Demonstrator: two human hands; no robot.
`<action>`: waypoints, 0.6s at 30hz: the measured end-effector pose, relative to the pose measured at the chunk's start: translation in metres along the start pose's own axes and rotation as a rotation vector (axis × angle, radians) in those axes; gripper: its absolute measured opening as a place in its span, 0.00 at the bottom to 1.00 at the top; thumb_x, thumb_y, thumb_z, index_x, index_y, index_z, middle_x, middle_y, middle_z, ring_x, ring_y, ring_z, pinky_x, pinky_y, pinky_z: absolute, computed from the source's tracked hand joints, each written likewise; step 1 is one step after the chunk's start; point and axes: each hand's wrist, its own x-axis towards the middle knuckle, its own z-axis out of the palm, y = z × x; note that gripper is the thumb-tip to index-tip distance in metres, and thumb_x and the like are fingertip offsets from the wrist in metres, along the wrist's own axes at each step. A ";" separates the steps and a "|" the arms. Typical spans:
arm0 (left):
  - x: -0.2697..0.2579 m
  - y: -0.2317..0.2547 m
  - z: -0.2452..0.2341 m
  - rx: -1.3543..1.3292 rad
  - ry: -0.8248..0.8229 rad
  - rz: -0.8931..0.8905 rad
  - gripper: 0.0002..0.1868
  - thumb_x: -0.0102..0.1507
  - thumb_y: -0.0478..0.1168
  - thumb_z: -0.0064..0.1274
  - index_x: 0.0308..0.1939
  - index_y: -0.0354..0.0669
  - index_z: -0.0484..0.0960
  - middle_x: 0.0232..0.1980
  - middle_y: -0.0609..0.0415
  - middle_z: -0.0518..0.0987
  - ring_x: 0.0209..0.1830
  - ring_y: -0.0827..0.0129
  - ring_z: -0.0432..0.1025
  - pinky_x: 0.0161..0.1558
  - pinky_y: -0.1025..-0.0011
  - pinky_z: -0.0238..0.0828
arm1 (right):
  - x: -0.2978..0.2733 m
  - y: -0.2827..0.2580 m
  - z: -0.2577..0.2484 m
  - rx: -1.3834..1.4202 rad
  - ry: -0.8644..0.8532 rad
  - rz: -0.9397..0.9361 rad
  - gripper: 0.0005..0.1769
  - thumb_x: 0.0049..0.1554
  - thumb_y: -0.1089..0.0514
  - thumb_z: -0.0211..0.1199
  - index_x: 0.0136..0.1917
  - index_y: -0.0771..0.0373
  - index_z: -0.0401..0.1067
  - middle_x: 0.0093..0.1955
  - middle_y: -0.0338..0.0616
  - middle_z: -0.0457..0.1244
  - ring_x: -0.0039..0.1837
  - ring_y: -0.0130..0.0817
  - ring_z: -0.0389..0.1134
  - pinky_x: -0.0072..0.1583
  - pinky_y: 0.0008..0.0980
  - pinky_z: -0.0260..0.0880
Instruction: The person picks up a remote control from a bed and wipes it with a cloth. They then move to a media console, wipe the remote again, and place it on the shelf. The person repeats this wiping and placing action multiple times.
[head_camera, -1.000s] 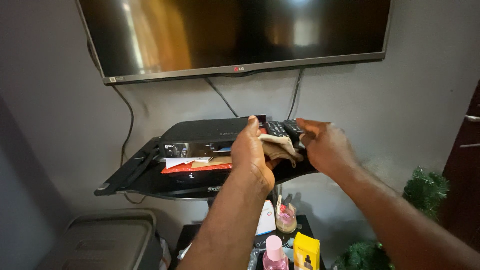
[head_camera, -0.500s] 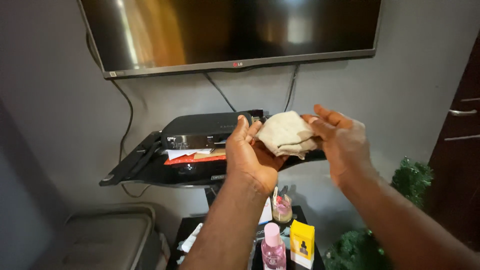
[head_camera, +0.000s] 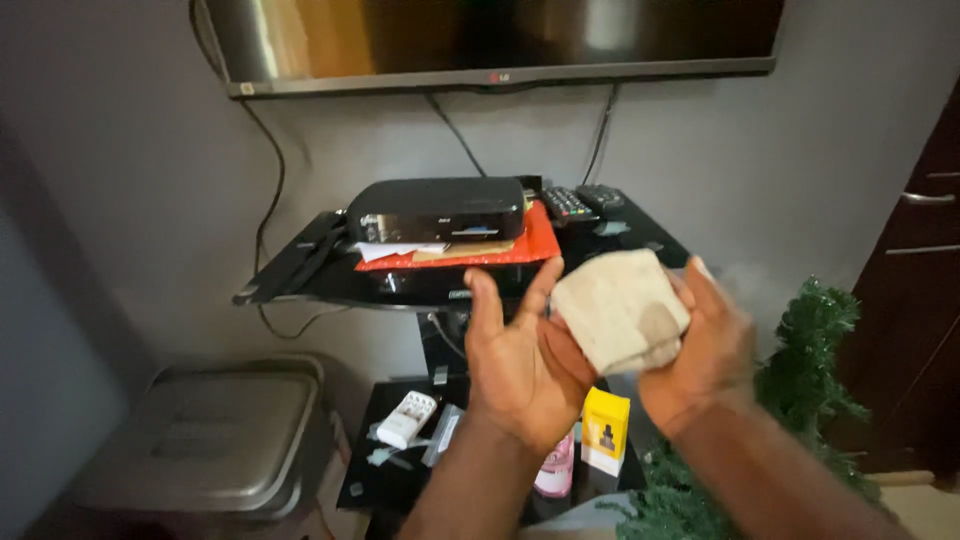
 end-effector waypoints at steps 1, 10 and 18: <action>-0.008 -0.001 -0.006 -0.046 -0.014 -0.032 0.57 0.57 0.82 0.38 0.78 0.47 0.60 0.67 0.38 0.73 0.66 0.48 0.71 0.64 0.47 0.66 | -0.008 0.002 0.001 0.017 0.043 0.115 0.38 0.61 0.32 0.45 0.62 0.68 0.72 0.59 0.55 0.70 0.60 0.47 0.72 0.65 0.49 0.70; -0.066 -0.008 -0.068 -0.051 0.156 -0.084 0.66 0.44 0.88 0.33 0.80 0.60 0.54 0.68 0.36 0.72 0.65 0.42 0.69 0.64 0.43 0.60 | -0.042 0.062 -0.048 0.127 0.180 0.502 0.56 0.56 0.15 0.31 0.70 0.63 0.66 0.65 0.53 0.65 0.66 0.51 0.65 0.68 0.50 0.61; -0.093 -0.019 -0.123 -0.144 0.288 -0.131 0.69 0.43 0.91 0.36 0.79 0.56 0.50 0.69 0.39 0.72 0.67 0.44 0.67 0.62 0.41 0.58 | -0.048 0.098 -0.087 0.162 0.227 0.668 0.57 0.55 0.14 0.35 0.70 0.64 0.66 0.68 0.51 0.65 0.70 0.50 0.63 0.70 0.51 0.58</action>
